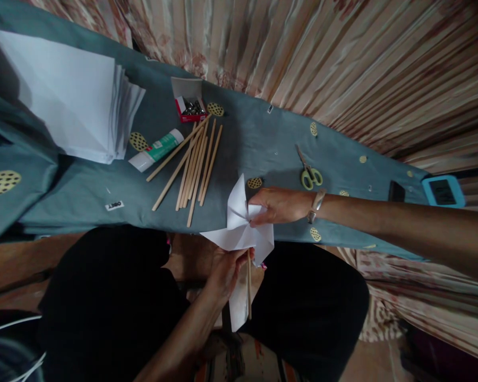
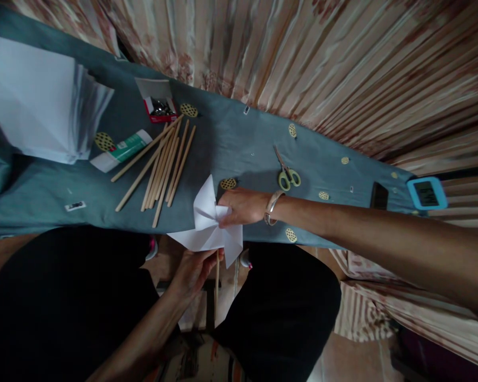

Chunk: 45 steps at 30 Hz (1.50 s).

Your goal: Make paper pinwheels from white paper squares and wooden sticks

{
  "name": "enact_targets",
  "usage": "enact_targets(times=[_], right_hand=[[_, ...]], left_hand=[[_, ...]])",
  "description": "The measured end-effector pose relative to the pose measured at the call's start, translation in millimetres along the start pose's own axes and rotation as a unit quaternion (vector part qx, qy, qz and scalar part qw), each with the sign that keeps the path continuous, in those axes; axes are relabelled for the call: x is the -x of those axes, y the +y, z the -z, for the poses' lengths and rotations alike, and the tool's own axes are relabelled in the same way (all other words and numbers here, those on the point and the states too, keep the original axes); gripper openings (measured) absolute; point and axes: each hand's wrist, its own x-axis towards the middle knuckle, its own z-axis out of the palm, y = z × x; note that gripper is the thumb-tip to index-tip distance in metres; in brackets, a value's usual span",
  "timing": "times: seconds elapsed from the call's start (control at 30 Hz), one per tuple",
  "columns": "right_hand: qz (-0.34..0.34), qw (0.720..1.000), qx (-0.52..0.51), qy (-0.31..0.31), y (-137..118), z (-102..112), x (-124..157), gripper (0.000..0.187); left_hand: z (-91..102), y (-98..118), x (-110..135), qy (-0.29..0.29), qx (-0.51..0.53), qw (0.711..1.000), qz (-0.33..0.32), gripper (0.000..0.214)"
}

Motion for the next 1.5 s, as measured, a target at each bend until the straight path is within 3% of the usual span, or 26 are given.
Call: enact_targets(times=[0.53,0.9,1.5], right_hand=[[-0.007,0.999,0.039,-0.007,-1,4,-5,0.016],[0.029,0.999,0.014,-0.01,4,4,-5,0.018],[-0.03,0.999,-0.031,-0.018,4,4,-11,0.016]], left_hand=[[0.9,-3,1,-0.014,-0.015,1.0,0.009,0.035],[2.9,-1,1,-0.035,-0.075,0.997,0.007,0.031],[4.3,4,-1,-0.052,-0.123,0.991,0.028,0.031]])
